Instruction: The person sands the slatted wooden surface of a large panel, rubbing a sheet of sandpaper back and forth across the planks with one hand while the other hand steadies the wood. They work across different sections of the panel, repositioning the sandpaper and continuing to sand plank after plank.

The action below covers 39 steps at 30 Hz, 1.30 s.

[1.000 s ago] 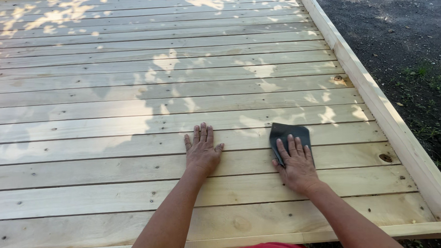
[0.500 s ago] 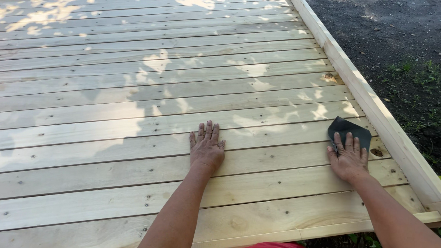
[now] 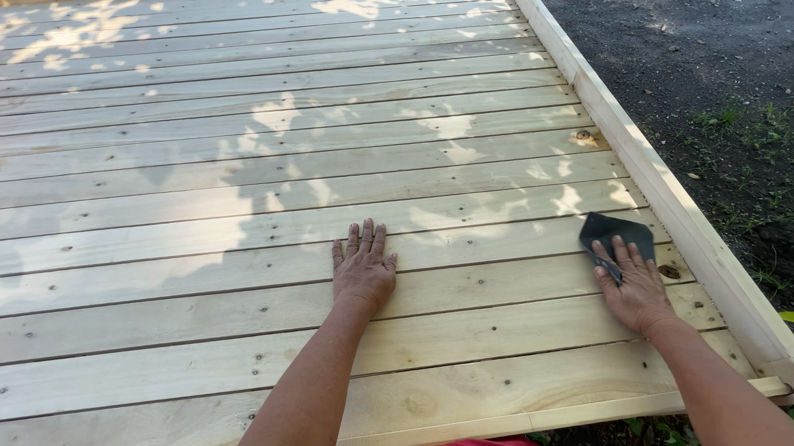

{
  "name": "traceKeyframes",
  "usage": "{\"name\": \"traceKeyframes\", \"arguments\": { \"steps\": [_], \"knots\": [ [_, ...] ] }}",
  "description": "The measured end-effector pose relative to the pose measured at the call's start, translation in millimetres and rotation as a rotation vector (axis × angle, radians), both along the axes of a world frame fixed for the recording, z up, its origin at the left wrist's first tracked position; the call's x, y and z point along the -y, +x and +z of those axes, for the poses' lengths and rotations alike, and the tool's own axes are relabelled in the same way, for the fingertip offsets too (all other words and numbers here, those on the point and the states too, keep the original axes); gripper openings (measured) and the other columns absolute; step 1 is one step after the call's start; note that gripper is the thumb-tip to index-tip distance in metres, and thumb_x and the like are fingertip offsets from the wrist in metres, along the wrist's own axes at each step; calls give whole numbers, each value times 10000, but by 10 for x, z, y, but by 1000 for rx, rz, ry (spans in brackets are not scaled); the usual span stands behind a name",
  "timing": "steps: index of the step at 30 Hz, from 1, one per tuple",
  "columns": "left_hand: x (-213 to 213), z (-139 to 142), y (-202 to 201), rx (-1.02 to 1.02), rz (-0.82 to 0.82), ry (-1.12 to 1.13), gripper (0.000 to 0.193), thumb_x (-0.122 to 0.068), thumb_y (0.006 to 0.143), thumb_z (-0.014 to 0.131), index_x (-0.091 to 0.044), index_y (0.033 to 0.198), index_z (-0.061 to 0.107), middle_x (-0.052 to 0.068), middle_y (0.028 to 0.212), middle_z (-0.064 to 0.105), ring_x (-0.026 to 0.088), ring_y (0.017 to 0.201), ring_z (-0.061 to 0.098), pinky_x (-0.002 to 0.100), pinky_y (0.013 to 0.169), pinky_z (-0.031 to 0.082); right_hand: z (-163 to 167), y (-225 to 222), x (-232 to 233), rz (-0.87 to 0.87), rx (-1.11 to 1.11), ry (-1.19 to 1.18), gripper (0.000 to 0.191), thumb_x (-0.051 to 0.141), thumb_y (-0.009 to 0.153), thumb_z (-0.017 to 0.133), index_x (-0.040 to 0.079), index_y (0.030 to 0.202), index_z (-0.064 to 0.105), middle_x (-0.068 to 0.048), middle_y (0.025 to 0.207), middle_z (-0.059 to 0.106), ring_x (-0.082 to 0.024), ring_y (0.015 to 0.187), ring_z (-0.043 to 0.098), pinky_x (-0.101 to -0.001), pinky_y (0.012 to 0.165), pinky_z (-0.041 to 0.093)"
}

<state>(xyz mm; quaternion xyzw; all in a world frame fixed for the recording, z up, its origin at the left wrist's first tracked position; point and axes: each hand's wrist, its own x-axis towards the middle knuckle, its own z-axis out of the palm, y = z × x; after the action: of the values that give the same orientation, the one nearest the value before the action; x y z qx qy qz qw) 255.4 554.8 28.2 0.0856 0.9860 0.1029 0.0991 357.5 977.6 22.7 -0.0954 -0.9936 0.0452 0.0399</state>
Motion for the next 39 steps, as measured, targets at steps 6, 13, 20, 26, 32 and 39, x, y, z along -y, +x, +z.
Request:
{"name": "traceKeyframes", "arguments": {
  "steps": [6, 13, 20, 26, 32, 39],
  "knots": [
    [-163, 3, -46, 19, 49, -15, 682, -474, 1052, 274, -222, 1651, 68, -14, 1735, -16, 219, 1589, -43, 495, 1266, -47, -145, -196, 737, 9, -14, 40, 634, 556, 1005, 319, 398, 1612, 229, -90, 1711, 118, -325, 1569, 84, -586, 1212, 48],
    [-211, -3, -47, 12, 85, 55, 693, -494, 1035, 299, -242, 1649, 99, -39, 1739, 9, 185, 1595, -23, 476, 1282, -45, -349, -53, 866, 309, -49, 87, 676, 544, 989, 367, 330, 1615, 225, -22, 1701, 161, -247, 1548, 148, -496, 1230, 94],
    [-265, 0, -52, 26, 83, 13, 684, -495, 1039, 266, -244, 1645, 74, -41, 1733, -11, 181, 1586, -37, 467, 1276, -53, -11, -307, -244, -206, 47, 72, 717, 636, 969, 291, 360, 1626, 208, -72, 1727, 63, -395, 1554, 55, -526, 1222, 63],
    [-252, 12, -48, 0, 81, 27, 684, -492, 1039, 273, -238, 1644, 81, -37, 1730, 3, 188, 1586, -31, 473, 1269, -48, -460, -151, 1080, 314, -69, 66, 594, 533, 1013, 388, 403, 1588, 309, -80, 1698, 197, -418, 1548, 129, -511, 1239, 91],
    [-245, 14, -62, -3, 90, 40, 683, -497, 1035, 290, -249, 1643, 102, -46, 1732, 27, 183, 1591, -8, 464, 1279, -36, -310, -79, 134, 189, -75, 119, 623, 582, 993, 343, 448, 1596, 267, -28, 1709, 189, -378, 1541, 167, -495, 1235, 137],
    [-278, -43, -92, -6, 82, 2, 687, -488, 1040, 279, -230, 1646, 84, -26, 1733, 3, 202, 1586, -26, 487, 1265, -49, -197, -347, 368, -68, 44, 126, 695, 626, 978, 312, 421, 1628, 178, -94, 1716, 99, -454, 1544, 74, -576, 1212, 71]
  ]
}}
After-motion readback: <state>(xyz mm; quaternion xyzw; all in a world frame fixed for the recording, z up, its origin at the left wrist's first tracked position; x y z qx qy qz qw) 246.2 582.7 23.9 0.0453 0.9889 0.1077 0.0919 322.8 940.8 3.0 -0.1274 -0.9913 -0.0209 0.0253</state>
